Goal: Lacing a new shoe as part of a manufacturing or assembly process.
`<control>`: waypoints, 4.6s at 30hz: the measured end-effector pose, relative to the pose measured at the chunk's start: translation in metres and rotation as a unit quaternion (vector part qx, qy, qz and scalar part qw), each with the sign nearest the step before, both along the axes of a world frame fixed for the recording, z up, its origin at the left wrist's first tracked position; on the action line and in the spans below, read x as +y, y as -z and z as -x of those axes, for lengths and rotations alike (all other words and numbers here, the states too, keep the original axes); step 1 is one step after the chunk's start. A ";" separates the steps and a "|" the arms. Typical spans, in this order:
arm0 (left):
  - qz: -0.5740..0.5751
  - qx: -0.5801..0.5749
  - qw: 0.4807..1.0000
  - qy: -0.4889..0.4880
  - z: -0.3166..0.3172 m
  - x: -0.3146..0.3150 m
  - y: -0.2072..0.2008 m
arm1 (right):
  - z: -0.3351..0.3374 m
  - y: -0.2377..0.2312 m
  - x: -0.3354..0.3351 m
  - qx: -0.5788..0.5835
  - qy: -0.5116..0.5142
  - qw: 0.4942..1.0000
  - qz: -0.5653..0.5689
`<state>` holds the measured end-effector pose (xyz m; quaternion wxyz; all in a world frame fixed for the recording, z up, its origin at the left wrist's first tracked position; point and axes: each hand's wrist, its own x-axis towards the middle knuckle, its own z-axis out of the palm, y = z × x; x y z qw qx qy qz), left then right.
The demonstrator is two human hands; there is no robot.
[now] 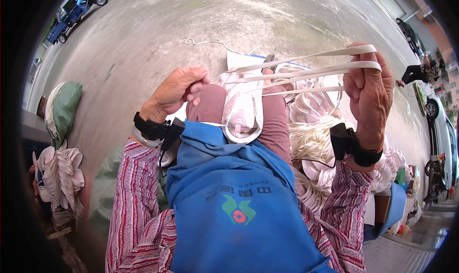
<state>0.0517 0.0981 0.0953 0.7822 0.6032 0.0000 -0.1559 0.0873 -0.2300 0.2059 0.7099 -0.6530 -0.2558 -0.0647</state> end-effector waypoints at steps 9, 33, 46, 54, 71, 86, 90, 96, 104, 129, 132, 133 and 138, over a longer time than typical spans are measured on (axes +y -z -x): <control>-0.210 -0.182 0.950 0.142 -0.056 -0.095 0.059 | 0.003 -0.039 -0.083 -0.015 0.133 0.982 -0.134; -0.162 -0.221 0.947 0.166 -0.051 -0.116 0.015 | 0.022 -0.057 -0.165 -0.095 0.340 0.921 -0.166; 0.082 -0.303 0.948 -0.060 0.010 -0.007 -0.079 | 0.007 -0.028 -0.092 0.120 0.128 0.984 0.033; 0.180 -0.342 0.895 -0.222 0.120 0.196 -0.093 | -0.019 0.143 0.002 0.105 0.096 0.964 0.223; -0.079 -0.002 0.907 -0.413 0.063 0.119 0.023 | -0.039 0.235 0.073 -0.130 0.088 0.827 0.540; -0.372 -0.148 0.911 -0.096 -0.053 -0.032 0.099 | -0.057 0.227 0.086 -0.158 0.002 0.808 0.567; -0.385 -0.134 0.912 -0.037 -0.060 -0.045 0.114 | -0.056 0.221 0.089 -0.153 -0.001 0.813 0.562; -0.420 -0.183 0.889 -0.019 -0.060 -0.052 0.126 | -0.064 0.231 0.082 -0.135 0.045 0.877 0.460; -0.615 -0.353 0.701 0.082 -0.064 -0.064 0.112 | -0.011 0.238 0.062 0.063 0.022 0.911 0.407; -0.466 -0.121 0.871 0.097 -0.033 -0.050 0.097 | -0.016 0.258 0.063 0.032 0.049 0.920 0.388; -0.498 -0.228 0.811 0.207 0.006 -0.073 0.096 | -0.017 0.263 0.064 0.021 0.054 0.916 0.397; -0.500 -0.226 0.810 0.206 0.008 -0.073 0.097 | -0.017 0.263 0.065 0.010 0.061 0.916 0.397; -0.420 -0.190 0.885 0.071 0.009 -0.066 0.094 | -0.010 0.252 0.059 0.046 0.055 0.925 0.372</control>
